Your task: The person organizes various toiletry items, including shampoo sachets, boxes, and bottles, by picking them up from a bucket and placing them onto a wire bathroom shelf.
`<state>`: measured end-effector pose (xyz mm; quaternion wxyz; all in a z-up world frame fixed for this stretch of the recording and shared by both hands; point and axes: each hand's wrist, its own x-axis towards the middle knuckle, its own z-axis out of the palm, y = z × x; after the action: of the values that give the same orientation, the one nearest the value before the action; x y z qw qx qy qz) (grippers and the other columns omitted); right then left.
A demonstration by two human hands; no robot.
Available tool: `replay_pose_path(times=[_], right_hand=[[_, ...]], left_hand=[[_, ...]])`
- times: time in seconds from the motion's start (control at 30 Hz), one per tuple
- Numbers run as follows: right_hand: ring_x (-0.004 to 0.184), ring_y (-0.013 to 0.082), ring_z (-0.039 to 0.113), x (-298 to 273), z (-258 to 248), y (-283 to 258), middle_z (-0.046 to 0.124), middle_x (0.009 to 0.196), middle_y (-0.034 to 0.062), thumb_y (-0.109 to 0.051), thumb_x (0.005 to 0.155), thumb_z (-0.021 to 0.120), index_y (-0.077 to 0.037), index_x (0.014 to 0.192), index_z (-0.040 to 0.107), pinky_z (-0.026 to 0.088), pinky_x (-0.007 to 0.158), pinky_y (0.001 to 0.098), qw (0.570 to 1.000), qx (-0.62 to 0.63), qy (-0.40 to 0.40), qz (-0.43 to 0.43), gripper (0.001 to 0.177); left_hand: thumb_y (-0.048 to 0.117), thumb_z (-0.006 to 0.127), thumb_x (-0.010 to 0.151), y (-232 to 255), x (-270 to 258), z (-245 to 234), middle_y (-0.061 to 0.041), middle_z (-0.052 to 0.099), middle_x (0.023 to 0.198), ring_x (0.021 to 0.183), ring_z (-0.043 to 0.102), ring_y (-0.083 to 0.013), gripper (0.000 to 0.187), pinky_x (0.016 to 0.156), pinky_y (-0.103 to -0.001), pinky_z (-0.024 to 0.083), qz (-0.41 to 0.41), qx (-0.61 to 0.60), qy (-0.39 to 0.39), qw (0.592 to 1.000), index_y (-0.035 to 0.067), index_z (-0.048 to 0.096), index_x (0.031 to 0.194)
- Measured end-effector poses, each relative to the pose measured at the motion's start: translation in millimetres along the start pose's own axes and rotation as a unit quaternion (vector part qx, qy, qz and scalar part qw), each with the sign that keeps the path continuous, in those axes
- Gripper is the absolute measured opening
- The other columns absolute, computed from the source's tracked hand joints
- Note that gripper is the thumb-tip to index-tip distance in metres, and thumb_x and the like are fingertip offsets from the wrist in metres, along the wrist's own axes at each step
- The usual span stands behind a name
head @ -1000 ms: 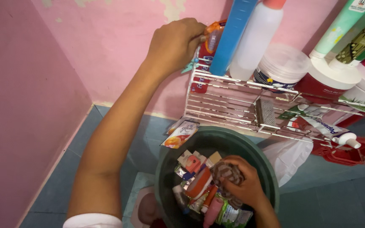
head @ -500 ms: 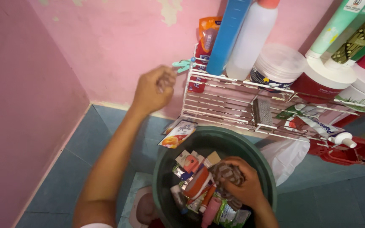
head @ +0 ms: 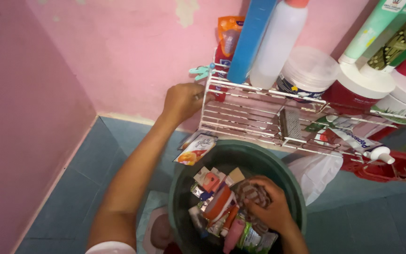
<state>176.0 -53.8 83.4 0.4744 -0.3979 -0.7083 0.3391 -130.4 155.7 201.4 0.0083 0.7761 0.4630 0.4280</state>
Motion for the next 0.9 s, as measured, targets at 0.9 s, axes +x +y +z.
replay_pose_path(times=[0.9], right_hand=[[0.091, 0.0114, 0.068, -46, -26, 60, 0.073, 0.103, 0.0047, 0.004, 0.083, 0.076, -0.001, 0.124, 0.061, 0.057, 0.077, 0.0261, 0.975, 0.095, 0.113, 0.166, 0.044]], left_hand=[[0.014, 0.063, 0.105, 37, -175, 50, 0.001, 0.067, 0.085, 0.073, 0.065, -0.0077, 0.015, 0.066, -0.025, 0.056, -0.215, -0.456, 0.141, 0.852, 0.003, 0.060, 0.095]])
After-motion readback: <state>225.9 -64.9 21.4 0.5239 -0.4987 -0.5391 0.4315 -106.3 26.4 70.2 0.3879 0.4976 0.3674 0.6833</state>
